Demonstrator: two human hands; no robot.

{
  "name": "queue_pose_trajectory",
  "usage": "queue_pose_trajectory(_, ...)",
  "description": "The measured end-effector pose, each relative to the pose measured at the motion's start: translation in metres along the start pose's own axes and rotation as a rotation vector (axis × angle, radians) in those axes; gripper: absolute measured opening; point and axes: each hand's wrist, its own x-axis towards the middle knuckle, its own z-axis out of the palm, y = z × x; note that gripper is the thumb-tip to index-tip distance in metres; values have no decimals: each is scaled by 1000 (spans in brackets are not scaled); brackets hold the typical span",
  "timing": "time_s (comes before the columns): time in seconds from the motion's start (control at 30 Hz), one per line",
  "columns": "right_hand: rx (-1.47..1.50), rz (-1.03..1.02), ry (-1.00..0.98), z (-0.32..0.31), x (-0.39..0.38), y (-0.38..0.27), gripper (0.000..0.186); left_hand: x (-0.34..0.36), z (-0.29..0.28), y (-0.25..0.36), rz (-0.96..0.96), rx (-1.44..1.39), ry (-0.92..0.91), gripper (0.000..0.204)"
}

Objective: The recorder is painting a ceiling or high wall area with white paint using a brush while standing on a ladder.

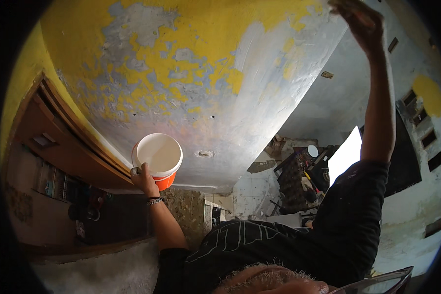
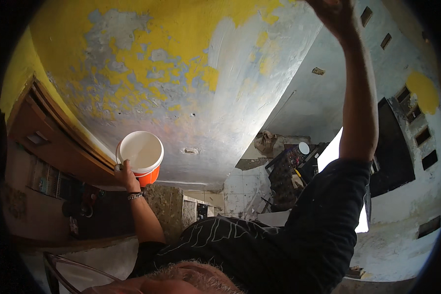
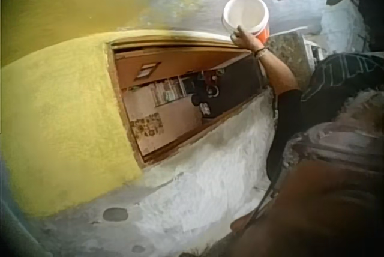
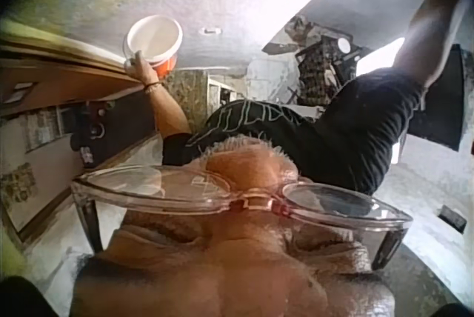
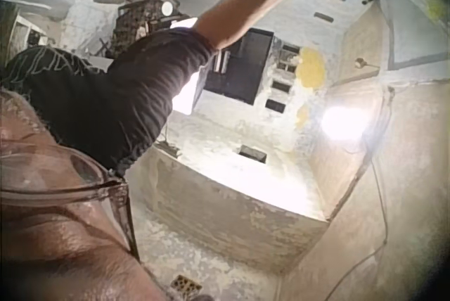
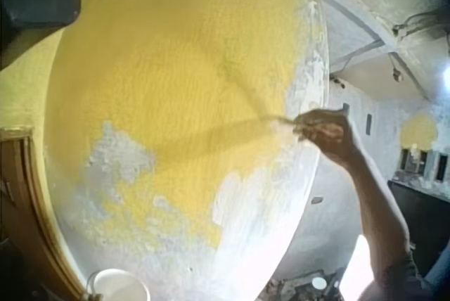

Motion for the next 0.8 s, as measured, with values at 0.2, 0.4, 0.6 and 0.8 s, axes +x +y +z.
queue_pose_trajectory(0.2, -399, -330, 97, 92, -50, -22, 21, -3, -5, -1, -8, -4, 10, 28)
queue_pose_trajectory(0.4, -415, -341, -258, 203, -175, -41, 16, -5, 3, 2, -25, -8, -21, 26)
queue_pose_trajectory(0.6, -128, -243, -361, 250, -241, -84, 13, -1, -4, -6, -18, -74, 0, 23)
queue_pose_trajectory(0.8, 98, 174, -254, 196, -147, -36, 15, -2, 0, -5, -31, -60, -11, 22)
